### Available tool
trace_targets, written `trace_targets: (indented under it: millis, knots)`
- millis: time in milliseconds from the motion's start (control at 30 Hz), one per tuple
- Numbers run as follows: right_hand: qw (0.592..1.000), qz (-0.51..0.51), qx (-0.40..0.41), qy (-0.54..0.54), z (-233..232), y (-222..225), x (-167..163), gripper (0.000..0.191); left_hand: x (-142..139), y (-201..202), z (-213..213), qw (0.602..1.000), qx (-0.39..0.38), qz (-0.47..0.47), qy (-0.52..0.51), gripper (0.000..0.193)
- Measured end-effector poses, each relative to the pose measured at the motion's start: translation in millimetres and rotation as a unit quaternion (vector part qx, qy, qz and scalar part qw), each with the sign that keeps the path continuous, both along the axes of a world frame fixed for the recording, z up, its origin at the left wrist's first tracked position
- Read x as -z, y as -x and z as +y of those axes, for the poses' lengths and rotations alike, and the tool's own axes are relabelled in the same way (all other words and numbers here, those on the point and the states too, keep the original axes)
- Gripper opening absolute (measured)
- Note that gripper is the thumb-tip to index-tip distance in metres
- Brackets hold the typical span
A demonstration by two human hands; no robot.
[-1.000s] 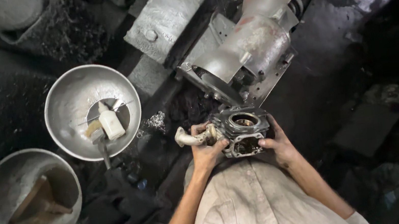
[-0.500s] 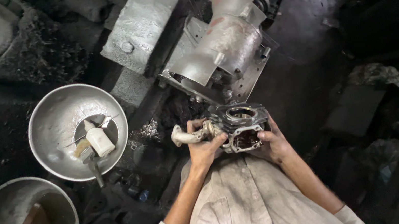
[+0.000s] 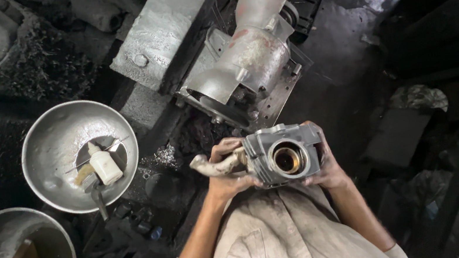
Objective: The person holds a metal engine block and repeatedly presses its surfaces against a rotating bench grinder wheel. The person rotates and repositions the block to grind different edges and faces, then briefly inspects the surfaces before continuing.
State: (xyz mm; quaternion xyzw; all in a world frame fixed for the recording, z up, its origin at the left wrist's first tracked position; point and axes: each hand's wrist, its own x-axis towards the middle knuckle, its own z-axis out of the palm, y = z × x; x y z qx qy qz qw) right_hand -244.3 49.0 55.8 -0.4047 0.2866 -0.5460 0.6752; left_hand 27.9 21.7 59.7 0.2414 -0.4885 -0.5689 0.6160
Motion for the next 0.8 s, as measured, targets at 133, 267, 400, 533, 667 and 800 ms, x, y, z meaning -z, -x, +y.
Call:
trace_targets:
  millis: [133,267,400,533,667,800]
  knots:
    - [0.997,0.029,-0.008,-0.073,0.2,4.7,8.4,0.123,-12.9,0.3,9.5,0.991,-0.037,-0.097,-0.08,0.088]
    - [0.947,-0.045,0.044,-0.316,8.7,-11.4,22.8,0.104,-16.8,6.6,11.5,0.955,-0.086,-0.152,-0.239,0.065]
    - [0.944,-0.085,0.018,-0.32,3.8,-22.6,21.7,0.085,-15.3,7.7,3.0,0.939,-0.1,-0.171,-0.281,0.04]
    - [0.937,-0.07,-0.002,-0.343,-9.9,-26.1,9.2,0.081,-14.2,4.9,-3.3,0.926,-0.11,-0.187,-0.308,0.031]
    - [0.935,-0.033,0.015,-0.353,-17.6,-35.0,1.6,0.08,-4.3,0.7,-7.2,0.927,-0.132,-0.191,-0.295,0.042]
    - [0.948,-0.022,0.041,-0.314,-18.6,-44.0,0.3,0.077,21.0,-1.5,-15.0,0.94,-0.107,-0.139,-0.294,0.043]
